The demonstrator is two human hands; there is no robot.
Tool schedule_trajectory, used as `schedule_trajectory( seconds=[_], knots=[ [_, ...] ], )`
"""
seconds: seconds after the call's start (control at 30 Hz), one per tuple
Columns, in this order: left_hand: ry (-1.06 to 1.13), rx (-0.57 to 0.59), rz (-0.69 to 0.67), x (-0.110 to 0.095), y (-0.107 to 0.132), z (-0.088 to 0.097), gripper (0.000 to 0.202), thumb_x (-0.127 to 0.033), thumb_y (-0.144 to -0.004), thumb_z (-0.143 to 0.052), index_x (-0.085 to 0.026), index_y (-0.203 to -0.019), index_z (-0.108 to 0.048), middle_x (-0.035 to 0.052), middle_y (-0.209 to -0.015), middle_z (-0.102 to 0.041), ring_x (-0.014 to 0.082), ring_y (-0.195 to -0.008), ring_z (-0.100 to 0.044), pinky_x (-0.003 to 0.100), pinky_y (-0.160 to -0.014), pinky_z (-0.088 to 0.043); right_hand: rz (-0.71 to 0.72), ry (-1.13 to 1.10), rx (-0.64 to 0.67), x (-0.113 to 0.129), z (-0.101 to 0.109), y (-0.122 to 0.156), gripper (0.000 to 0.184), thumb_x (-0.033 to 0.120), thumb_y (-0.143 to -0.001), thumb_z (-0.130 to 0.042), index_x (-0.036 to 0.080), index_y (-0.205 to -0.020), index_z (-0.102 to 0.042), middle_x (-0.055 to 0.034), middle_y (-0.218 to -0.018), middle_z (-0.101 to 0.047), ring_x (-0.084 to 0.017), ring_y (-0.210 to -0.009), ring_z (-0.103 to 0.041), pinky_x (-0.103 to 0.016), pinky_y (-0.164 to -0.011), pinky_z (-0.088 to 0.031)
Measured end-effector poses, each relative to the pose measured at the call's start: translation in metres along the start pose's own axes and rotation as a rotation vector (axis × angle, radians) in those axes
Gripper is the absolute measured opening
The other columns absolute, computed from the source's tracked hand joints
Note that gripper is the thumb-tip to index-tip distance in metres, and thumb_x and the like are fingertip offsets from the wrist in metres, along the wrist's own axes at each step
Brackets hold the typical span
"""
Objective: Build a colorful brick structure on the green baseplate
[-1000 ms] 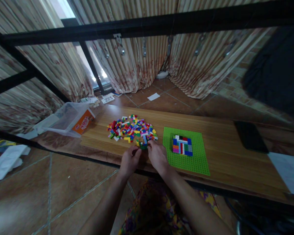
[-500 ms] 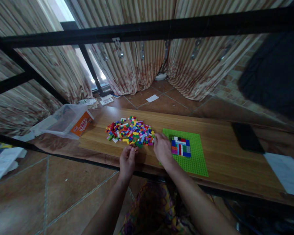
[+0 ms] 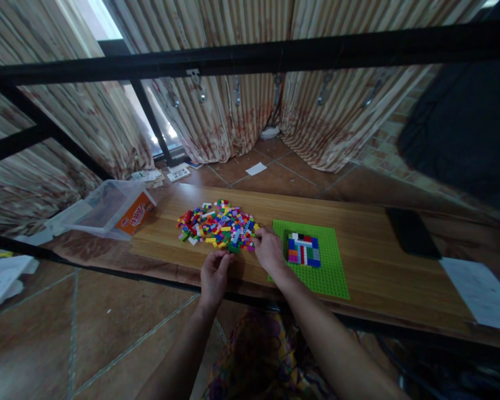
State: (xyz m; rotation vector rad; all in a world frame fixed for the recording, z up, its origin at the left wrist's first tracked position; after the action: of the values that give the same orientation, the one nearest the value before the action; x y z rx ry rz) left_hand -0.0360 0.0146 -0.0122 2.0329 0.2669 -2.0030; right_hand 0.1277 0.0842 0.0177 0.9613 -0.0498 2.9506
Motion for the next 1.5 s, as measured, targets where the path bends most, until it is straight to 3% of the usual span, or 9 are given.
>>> schedule_trajectory(
  seconds=[0.17, 0.33, 0.47, 0.63, 0.87, 1.03, 1.17, 1.33, 1.5],
  knots=[
    [-0.245, 0.018, -0.1, -0.004, -0.001, -0.003, 0.021, -0.036, -0.078, -0.065, -0.018, -0.089, -0.061, 0.0045, -0.083, -0.069, 0.0173, -0.079, -0.065, 0.03, -0.076, -0.051, 0.002, -0.038, 0.021, 0.001, -0.001, -0.001, 0.016, 0.017, -0.086, -0.056, 0.017, -0.098, -0.067, -0.0078, -0.1, -0.071, -0.019, -0.095, -0.065, -0.027, -0.084, -0.044],
    [-0.593, 0.123, -0.413, -0.024, 0.002, -0.018, 0.007, -0.022, -0.081, -0.059, -0.02, -0.086, -0.064, 0.0049, -0.089, -0.067, 0.0173, -0.085, -0.063, 0.029, -0.08, -0.05, -0.006, -0.006, 0.07, 0.003, 0.001, -0.007, 0.025, 0.02, -0.086, -0.057, 0.016, -0.109, -0.066, -0.0084, -0.103, -0.072, -0.019, -0.095, -0.066, -0.027, -0.082, -0.045],
    [-0.654, 0.23, -0.542, -0.028, 0.0, -0.031, 0.012, -0.018, -0.085, -0.054, -0.022, -0.086, -0.065, 0.0055, -0.094, -0.067, 0.0167, -0.089, -0.063, 0.028, -0.083, -0.05, -0.01, 0.073, 0.086, 0.008, 0.002, -0.012, 0.021, 0.019, -0.086, -0.056, 0.016, -0.1, -0.071, -0.0117, -0.101, -0.073, -0.022, -0.096, -0.067, -0.029, -0.083, -0.045],
    [-0.668, 0.193, -0.58, -0.024, -0.007, -0.033, 0.013, -0.021, -0.086, -0.055, -0.022, -0.089, -0.067, 0.008, -0.103, -0.067, 0.0182, -0.096, -0.064, 0.03, -0.089, -0.051, -0.029, 0.087, 0.092, 0.01, 0.002, -0.014, 0.022, 0.018, -0.087, -0.052, 0.018, -0.093, -0.072, -0.0107, -0.096, -0.074, -0.022, -0.093, -0.068, -0.03, -0.081, -0.046],
    [-0.623, 0.149, -0.56, -0.026, -0.005, -0.028, 0.014, -0.026, -0.085, -0.058, -0.021, -0.093, -0.068, 0.0094, -0.108, -0.066, 0.0204, -0.101, -0.063, 0.035, -0.093, -0.051, -0.004, -0.205, -0.038, 0.003, 0.016, 0.002, 0.017, 0.021, -0.085, -0.054, 0.019, -0.09, -0.07, -0.0057, -0.093, -0.073, -0.018, -0.087, -0.066, -0.028, -0.082, -0.046],
    [-0.446, 0.118, -0.442, -0.04, 0.009, -0.036, 0.022, -0.029, -0.087, -0.057, -0.02, -0.104, -0.067, 0.0106, -0.111, -0.066, 0.0211, -0.103, -0.062, 0.035, -0.091, -0.051, -0.084, -0.872, 0.005, -0.01, 0.023, 0.033, 0.018, 0.036, -0.079, -0.062, 0.02, -0.082, -0.068, 0.0002, -0.072, -0.068, -0.014, -0.065, -0.06, -0.025, -0.063, -0.046],
    [-0.197, 0.24, -0.251, -0.056, 0.021, -0.058, 0.03, -0.032, -0.086, -0.058, -0.02, -0.113, -0.065, 0.0091, -0.108, -0.068, 0.0198, -0.097, -0.064, 0.032, -0.085, -0.053, -0.257, -1.311, 0.133, -0.014, 0.029, 0.058, 0.029, 0.045, -0.067, -0.074, 0.02, -0.08, -0.069, 0.0038, -0.061, -0.06, -0.009, -0.052, -0.049, -0.021, -0.048, -0.035],
    [-0.148, 0.337, -0.264, -0.077, 0.033, -0.078, 0.021, -0.031, -0.084, -0.061, -0.021, -0.099, -0.071, 0.0062, -0.1, -0.069, 0.0189, -0.094, -0.064, 0.031, -0.083, -0.053, -0.31, -1.472, 0.152, -0.017, 0.044, 0.073, 0.03, 0.042, -0.061, -0.082, 0.02, -0.078, -0.072, 0.0041, -0.058, -0.059, -0.007, -0.053, -0.049, -0.02, -0.049, -0.037],
    [-0.084, 0.315, -0.189, -0.07, 0.038, -0.085, 0.016, -0.029, -0.08, -0.065, -0.02, -0.09, -0.073, 0.0037, -0.088, -0.07, 0.0165, -0.084, -0.064, 0.03, -0.082, -0.052, -0.352, -1.472, 0.092, -0.026, 0.052, 0.083, 0.033, 0.044, -0.057, -0.084, 0.019, -0.077, -0.074, 0.002, -0.06, -0.064, -0.009, -0.053, -0.056, -0.021, -0.049, -0.044]
  ],
)
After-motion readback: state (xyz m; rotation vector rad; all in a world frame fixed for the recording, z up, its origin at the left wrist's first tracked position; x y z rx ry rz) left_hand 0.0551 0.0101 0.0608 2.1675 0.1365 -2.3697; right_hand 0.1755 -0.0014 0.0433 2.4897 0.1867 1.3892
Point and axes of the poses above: each hand's wrist, its own y-axis away from the middle knuckle, its own z-axis out of the back of the hand, x = y × z, the point moved 4 cm from there along -y, towards the middle knuckle
